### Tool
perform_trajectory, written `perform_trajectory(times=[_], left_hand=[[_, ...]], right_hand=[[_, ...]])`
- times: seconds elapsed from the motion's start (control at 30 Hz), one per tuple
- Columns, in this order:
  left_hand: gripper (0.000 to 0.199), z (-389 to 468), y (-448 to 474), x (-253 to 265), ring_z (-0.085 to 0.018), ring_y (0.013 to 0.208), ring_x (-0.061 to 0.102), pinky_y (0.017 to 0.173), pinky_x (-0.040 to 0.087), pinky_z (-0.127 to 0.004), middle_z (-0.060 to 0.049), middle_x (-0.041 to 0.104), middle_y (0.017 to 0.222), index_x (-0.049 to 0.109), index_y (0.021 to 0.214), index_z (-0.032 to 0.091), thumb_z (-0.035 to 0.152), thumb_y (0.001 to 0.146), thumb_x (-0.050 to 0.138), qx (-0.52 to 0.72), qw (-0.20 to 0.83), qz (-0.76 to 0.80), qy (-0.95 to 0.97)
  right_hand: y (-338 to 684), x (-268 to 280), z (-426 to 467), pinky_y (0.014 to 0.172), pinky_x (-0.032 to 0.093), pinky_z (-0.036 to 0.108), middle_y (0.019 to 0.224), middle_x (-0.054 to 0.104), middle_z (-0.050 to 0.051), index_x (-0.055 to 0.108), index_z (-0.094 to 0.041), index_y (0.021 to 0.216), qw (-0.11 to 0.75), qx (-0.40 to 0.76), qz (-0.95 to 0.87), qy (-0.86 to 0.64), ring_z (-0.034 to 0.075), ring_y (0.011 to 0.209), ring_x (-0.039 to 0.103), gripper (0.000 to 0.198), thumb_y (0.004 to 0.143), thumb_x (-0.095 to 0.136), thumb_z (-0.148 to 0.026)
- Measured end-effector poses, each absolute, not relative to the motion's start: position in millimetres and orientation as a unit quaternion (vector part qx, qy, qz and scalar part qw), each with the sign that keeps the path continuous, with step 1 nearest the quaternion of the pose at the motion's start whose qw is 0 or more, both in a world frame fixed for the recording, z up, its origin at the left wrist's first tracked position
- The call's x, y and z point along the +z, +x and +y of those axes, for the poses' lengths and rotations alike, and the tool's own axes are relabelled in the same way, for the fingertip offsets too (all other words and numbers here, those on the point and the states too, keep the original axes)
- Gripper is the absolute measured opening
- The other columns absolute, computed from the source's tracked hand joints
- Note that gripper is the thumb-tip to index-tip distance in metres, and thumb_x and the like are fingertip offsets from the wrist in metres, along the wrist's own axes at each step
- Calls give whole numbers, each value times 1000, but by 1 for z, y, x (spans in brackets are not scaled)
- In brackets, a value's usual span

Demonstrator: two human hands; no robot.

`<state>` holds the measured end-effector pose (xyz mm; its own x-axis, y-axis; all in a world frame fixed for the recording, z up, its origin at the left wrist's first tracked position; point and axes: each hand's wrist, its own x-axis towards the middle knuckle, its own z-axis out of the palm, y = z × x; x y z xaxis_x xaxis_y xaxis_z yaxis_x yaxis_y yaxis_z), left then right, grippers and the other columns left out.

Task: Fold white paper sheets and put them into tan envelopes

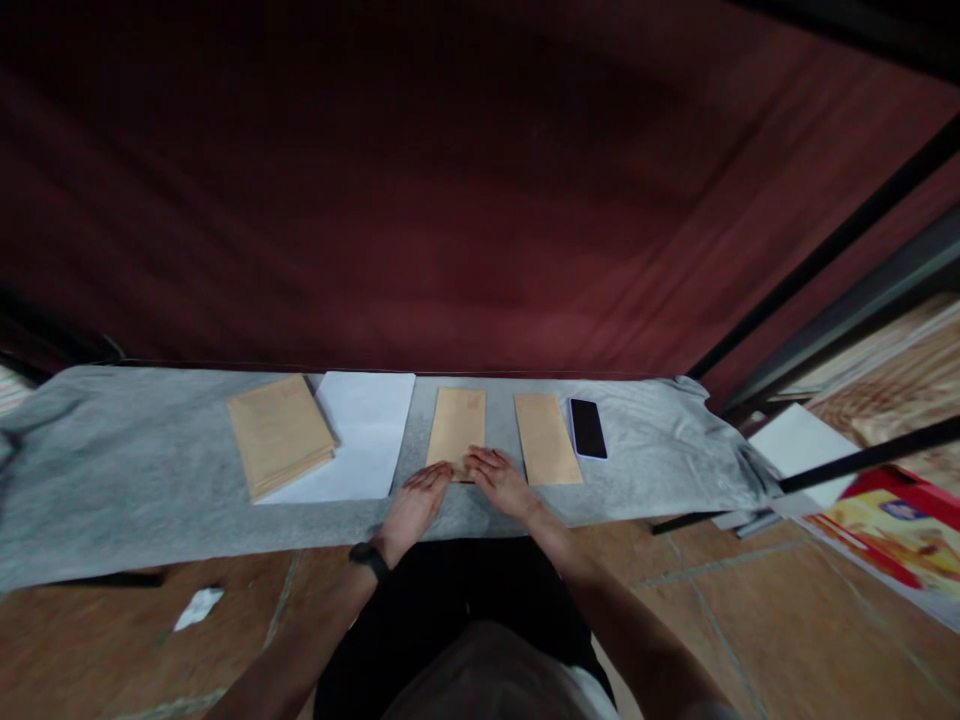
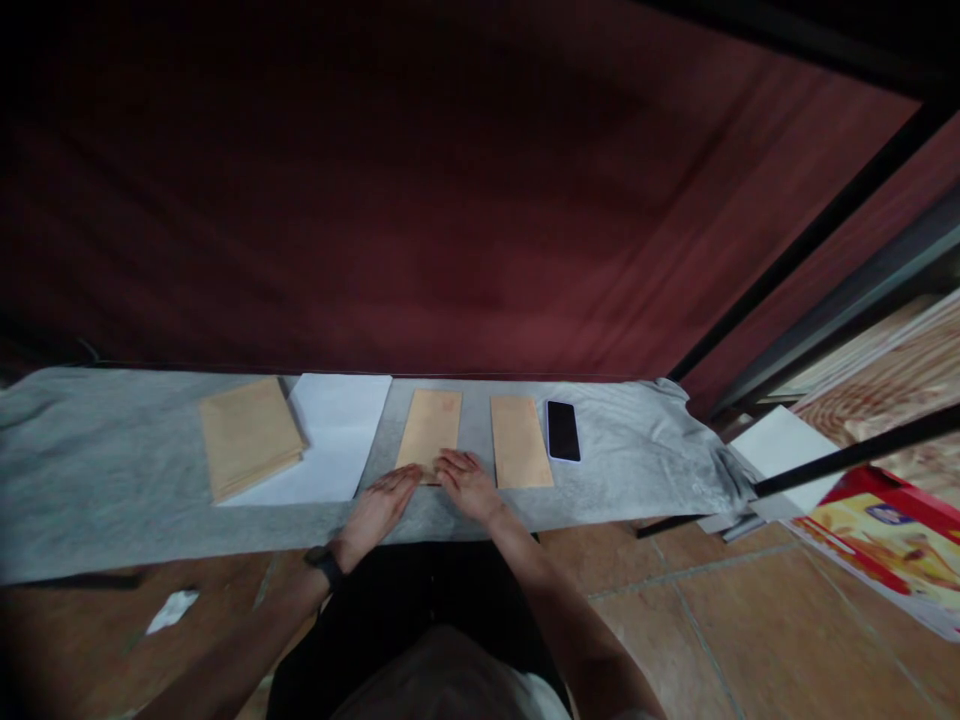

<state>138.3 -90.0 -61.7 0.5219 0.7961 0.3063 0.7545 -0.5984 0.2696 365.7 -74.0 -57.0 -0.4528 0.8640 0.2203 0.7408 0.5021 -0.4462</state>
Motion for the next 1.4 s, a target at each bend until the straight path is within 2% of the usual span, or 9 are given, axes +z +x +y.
perform_trajectory(times=[0.17, 0.33, 0.53, 0.77, 0.87, 1.03, 1.23, 1.4], left_hand=[[38, -90, 137, -62, -21, 126, 60, 110, 47, -37, -11, 66, 133, 63, 125, 14, 8, 93, 42, 195, 41, 421, 885], [42, -91, 136, -65, -21, 126, 60, 108, 48, -38, -12, 67, 132, 62, 127, 14, 5, 90, 43, 194, 17, 418, 887], [45, -91, 137, -65, -23, 125, 61, 107, 50, -40, -14, 67, 131, 60, 128, 13, 2, 89, 42, 196, 7, 410, 891], [47, -92, 138, -64, -25, 129, 58, 108, 49, -43, -15, 64, 135, 60, 129, 11, 1, 87, 41, 171, 15, 418, 892], [45, -93, 139, -63, -26, 130, 58, 108, 49, -43, -16, 63, 136, 61, 127, 12, 1, 87, 44, 166, 20, 424, 890], [40, -92, 141, -63, -28, 128, 59, 107, 49, -46, -18, 65, 131, 63, 122, 12, 2, 87, 46, 172, 35, 431, 885], [48, -91, 141, -62, -26, 130, 57, 108, 49, -44, -15, 63, 136, 58, 131, 14, 2, 87, 43, 179, 46, 428, 885], [45, -92, 142, -60, -24, 129, 58, 108, 49, -41, -14, 64, 135, 59, 130, 14, 4, 89, 42, 175, 32, 432, 884]], right_hand=[[364, -62, -37, 123, 27, 41, 159, 36, 4, 40, -24, 153, 133, 86, -841, -517, 20, 146, 37, 49, 105, 35, -38], [352, -65, 2, 125, 20, 43, 160, 34, 7, 25, -21, 158, 136, 51, -817, -558, 22, 149, 32, 60, 104, 38, -43], [344, -60, 36, 126, 12, 46, 161, 30, 12, 18, -18, 160, 124, 53, -790, -598, 23, 151, 26, 66, 104, 39, -46], [338, -61, 33, 126, 13, 48, 161, 32, 11, 26, -19, 158, 159, 70, -793, -583, 24, 151, 27, 60, 104, 38, -42], [326, -63, 19, 125, 16, 48, 161, 32, 9, 33, -20, 155, 154, 78, -840, -514, 24, 151, 27, 57, 104, 41, -43], [309, -63, 13, 126, 16, 43, 161, 34, -1, 42, -30, 150, 121, 93, -912, -380, 18, 150, 29, 47, 104, 42, -40], [307, -56, 43, 125, 14, 51, 163, 29, 4, 39, -27, 152, 107, 87, -867, -479, 23, 151, 26, 49, 105, 38, -42], [302, -57, 43, 124, 16, 56, 163, 26, 10, 36, -23, 154, 138, 89, -800, -577, 26, 152, 21, 53, 105, 35, -44]])
